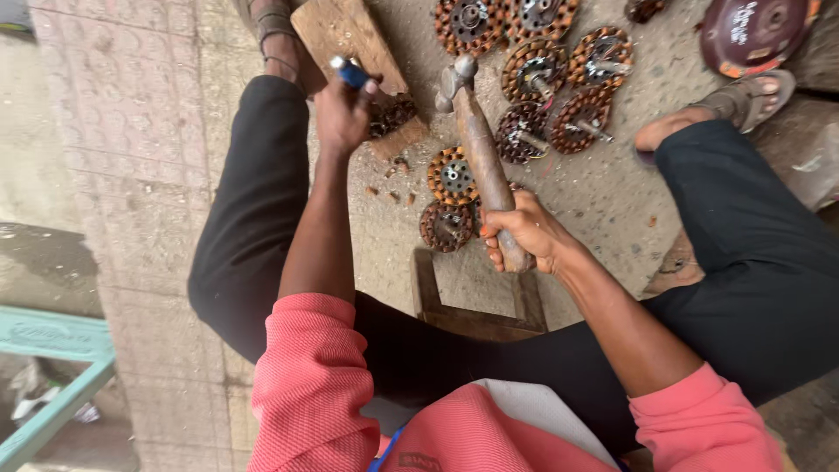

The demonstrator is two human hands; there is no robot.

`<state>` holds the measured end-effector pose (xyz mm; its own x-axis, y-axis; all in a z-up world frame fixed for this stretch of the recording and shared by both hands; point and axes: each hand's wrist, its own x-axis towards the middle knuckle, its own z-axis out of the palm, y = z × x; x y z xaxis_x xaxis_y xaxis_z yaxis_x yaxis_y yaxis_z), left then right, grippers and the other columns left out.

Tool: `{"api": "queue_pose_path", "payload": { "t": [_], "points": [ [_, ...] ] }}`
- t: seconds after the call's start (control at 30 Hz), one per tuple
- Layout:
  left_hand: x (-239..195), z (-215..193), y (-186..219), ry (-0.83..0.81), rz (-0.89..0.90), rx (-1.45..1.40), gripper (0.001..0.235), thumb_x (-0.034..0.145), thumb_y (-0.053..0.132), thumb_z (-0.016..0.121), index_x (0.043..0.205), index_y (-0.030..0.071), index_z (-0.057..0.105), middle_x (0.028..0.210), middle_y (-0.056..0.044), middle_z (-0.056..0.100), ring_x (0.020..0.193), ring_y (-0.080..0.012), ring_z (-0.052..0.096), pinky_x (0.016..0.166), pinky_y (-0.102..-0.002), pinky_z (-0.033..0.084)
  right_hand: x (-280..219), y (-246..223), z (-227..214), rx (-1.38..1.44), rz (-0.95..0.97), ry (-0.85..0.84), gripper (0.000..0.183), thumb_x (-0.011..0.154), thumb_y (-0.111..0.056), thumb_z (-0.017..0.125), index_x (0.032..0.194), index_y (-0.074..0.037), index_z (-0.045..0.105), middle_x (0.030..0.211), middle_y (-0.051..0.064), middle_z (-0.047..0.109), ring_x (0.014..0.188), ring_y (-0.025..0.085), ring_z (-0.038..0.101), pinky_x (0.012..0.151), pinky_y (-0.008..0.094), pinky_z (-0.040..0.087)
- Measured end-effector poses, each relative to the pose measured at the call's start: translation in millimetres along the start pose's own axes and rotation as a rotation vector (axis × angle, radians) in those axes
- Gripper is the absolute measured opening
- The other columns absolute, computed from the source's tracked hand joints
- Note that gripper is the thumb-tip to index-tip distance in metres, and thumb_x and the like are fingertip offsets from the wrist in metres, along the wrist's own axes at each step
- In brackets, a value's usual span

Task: The person uses a hammer and a punch to repeatedly strike a cylindrical metal component placed on a wooden block. They adjust the component's position between strikes and continue the process throughout the clip.

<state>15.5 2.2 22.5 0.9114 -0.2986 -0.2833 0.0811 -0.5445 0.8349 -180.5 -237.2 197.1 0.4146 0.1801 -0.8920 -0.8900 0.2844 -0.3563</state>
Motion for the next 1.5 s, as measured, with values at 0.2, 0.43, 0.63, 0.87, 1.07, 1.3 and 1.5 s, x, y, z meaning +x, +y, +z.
{"api": "queue_pose_path", "payload": {
  "t": [0.2,0.43,0.63,0.87,1.07,1.3,1.5],
  "points": [
    [0.1,6.6,8.9,-0.087,0.096,0.336,0.025,0.102,0.03,0.066,0.114,0.009,0.073,0.072,-0.015,0.074,0.054,-0.0186,0.068,0.054,-0.04,0.057,-17.5,-20.1,10.4,-0.054,-0.069,-0.003,0.011,0.074,-0.003,0.063,0.08,0.002,0.054,0.06,0.013,0.057,0.043,0.02,0.058,0.037,0.039,0.052],
    [-2.7,21.7,-7.0,-0.319,0.127,0.703,0.022,0.109,0.02,0.054,0.13,0.016,0.06,0.055,-0.008,0.056,0.044,-0.0172,0.034,0.04,-0.04,0.044,-54.7,-29.4,15.9,-0.086,-0.235,-0.076,0.014,0.072,-0.004,0.061,0.084,-0.001,0.054,0.062,0.01,0.058,0.045,0.017,0.059,0.037,0.036,0.053],
    [-0.9,24.9,-11.4,-0.384,0.08,0.726,0.021,0.109,0.018,0.051,0.128,0.018,0.06,0.065,-0.011,0.059,0.041,-0.0167,0.043,0.034,-0.042,0.05,-37.1,-22.9,35.2,-0.277,-0.495,-0.082,0.011,0.075,-0.002,0.061,0.08,0.002,0.053,0.06,0.012,0.06,0.045,0.018,0.062,0.04,0.035,0.054],
    [-6.6,30.0,-13.4,-0.257,0.213,0.831,0.041,0.1,0.024,0.056,0.141,0.026,0.058,0.068,-0.012,0.062,0.041,-0.0199,0.05,0.041,-0.042,0.05,-17.0,-35.4,10.8,-0.223,-0.033,-0.101,0.012,0.074,-0.001,0.063,0.079,0.002,0.052,0.06,0.012,0.06,0.04,0.02,0.058,0.034,0.038,0.052],
    [-3.5,37.6,-26.0,-0.228,0.011,0.712,0.037,0.108,0.026,0.048,0.144,0.019,0.054,0.059,-0.01,0.063,0.042,-0.0155,0.037,0.04,-0.037,0.036,-103.6,-49.8,-25.5,-0.405,-0.665,-0.046,0.007,0.076,0.001,0.064,0.079,-0.002,0.058,0.059,0.007,0.062,0.044,0.012,0.057,0.039,0.028,0.045],
    [-8.4,43.6,-46.7,-0.239,0.152,0.787,0.039,0.103,0.044,0.057,0.136,0.022,0.057,0.077,-0.011,0.068,0.048,-0.0154,0.041,0.044,-0.038,0.036,-10.0,-17.2,41.7,-0.451,-0.38,0.036,0.014,0.084,-0.004,0.07,0.082,0.0,0.057,0.061,0.01,0.061,0.044,0.017,0.06,0.039,0.035,0.05],
    [-5.8,43.8,-44.3,-0.254,0.109,0.856,0.043,0.096,0.033,0.061,0.139,0.028,0.055,0.069,-0.008,0.068,0.048,-0.0176,0.046,0.049,-0.038,0.036,-37.8,-32.0,-6.5,-0.337,-0.308,-0.135,0.017,0.074,0.003,0.064,0.087,0.003,0.053,0.062,0.013,0.061,0.042,0.019,0.061,0.036,0.036,0.054]
  ]
}}
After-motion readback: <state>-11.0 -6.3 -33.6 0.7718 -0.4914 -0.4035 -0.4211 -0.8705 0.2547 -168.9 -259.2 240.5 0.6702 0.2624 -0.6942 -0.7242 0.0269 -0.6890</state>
